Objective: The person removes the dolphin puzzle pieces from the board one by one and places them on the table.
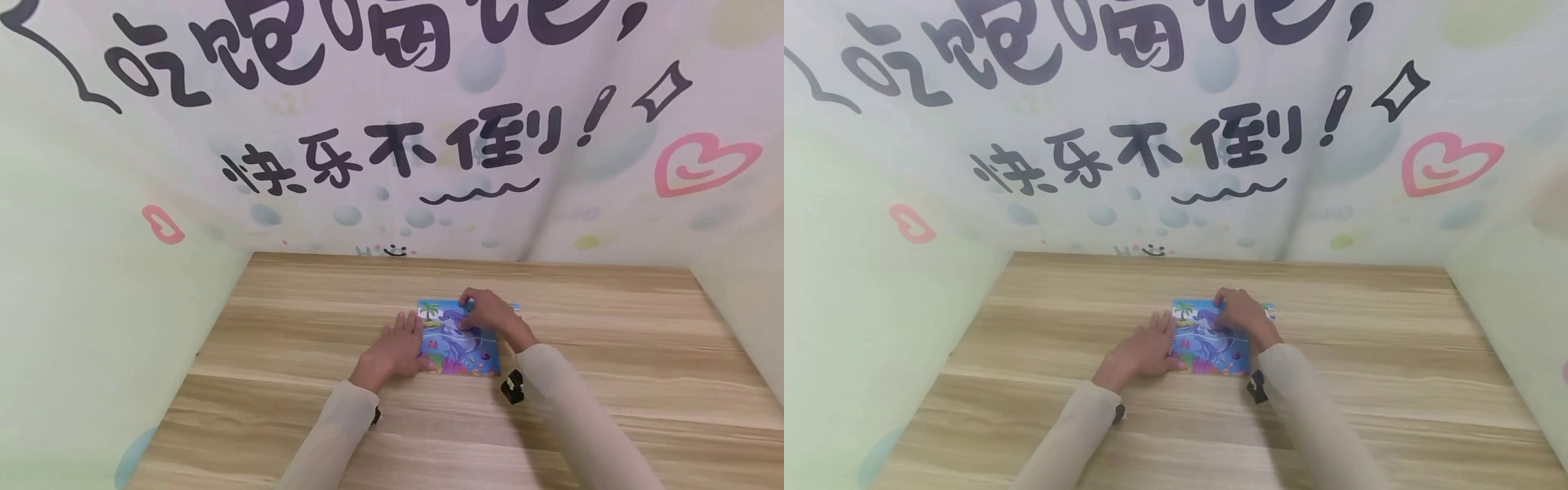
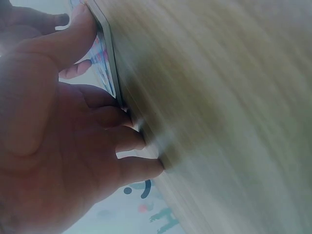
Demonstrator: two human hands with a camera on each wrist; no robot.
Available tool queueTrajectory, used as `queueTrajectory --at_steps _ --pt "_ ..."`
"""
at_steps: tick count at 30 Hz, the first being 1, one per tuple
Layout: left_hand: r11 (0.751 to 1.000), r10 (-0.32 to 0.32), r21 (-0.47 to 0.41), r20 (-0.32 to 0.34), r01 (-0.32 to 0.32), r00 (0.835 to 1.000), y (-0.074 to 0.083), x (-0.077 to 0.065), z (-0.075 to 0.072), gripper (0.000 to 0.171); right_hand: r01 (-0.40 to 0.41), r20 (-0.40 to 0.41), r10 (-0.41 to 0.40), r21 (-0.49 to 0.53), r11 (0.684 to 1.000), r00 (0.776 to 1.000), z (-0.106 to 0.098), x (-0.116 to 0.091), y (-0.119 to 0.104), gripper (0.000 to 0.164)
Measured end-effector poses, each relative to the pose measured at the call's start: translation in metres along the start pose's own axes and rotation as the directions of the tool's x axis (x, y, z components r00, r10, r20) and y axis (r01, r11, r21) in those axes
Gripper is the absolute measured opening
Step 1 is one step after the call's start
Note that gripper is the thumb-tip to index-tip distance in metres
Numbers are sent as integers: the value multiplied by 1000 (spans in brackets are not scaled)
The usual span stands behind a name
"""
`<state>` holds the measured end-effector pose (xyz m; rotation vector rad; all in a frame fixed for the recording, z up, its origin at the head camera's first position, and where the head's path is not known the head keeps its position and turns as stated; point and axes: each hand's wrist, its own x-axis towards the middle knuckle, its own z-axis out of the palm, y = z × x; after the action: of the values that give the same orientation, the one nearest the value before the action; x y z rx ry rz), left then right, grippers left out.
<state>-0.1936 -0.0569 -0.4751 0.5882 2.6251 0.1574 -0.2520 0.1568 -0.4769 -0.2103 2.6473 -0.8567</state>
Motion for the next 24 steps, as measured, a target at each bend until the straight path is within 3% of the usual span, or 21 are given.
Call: queueTrajectory --at_steps 11,24 --pt "1000 9 20 -9 -9 1000 1 1 1 94 -30 -41 30 -9 1000 999 3 3 -1 19" --pt "1000 -10 -4 5 10 1000 0 3 1 93 -5 -75 9 47 999 997 5 2 -1 18"
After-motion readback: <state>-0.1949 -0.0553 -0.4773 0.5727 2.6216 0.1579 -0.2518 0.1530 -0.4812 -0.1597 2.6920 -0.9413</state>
